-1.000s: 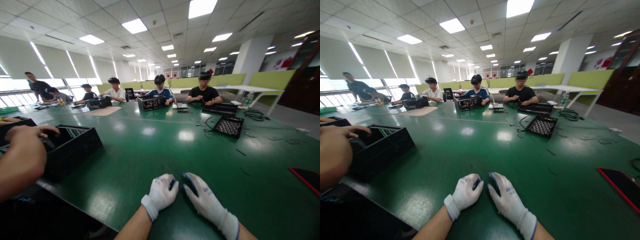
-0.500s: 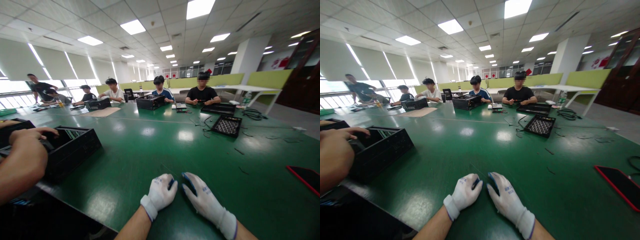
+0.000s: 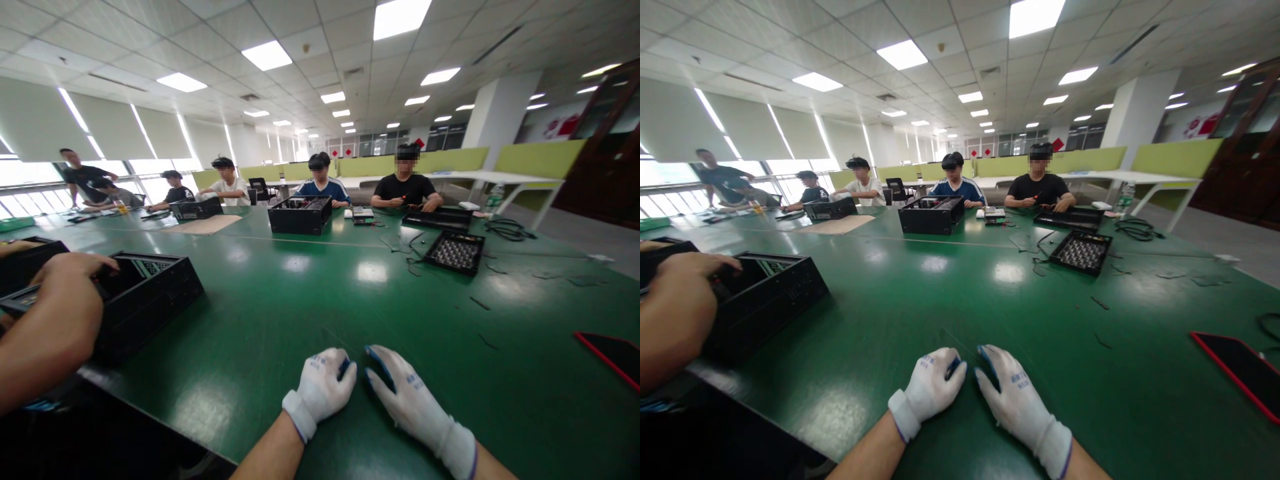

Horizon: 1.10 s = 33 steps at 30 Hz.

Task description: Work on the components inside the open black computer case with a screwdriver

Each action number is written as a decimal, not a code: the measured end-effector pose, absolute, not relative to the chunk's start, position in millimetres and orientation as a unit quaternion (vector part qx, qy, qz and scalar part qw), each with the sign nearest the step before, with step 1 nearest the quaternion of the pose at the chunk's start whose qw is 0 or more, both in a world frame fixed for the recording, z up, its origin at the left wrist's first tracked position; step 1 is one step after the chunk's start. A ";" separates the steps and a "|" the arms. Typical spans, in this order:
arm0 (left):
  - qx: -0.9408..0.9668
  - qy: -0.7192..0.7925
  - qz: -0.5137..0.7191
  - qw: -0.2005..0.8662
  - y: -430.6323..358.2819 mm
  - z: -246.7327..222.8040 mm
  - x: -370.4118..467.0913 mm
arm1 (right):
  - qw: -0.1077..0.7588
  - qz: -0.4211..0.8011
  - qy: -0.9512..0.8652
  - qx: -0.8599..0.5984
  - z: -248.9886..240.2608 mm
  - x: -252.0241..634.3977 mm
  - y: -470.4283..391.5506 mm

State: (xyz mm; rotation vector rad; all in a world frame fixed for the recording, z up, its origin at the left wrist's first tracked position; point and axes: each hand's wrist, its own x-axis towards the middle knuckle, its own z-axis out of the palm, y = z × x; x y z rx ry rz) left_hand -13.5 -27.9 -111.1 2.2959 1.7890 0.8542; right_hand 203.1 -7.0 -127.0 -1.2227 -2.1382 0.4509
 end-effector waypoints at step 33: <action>0.754 0.581 0.297 0.076 -29.5 -107.6 -17.6 | 0.296 0.178 -0.812 -0.470 -126.1 203.8 -5.1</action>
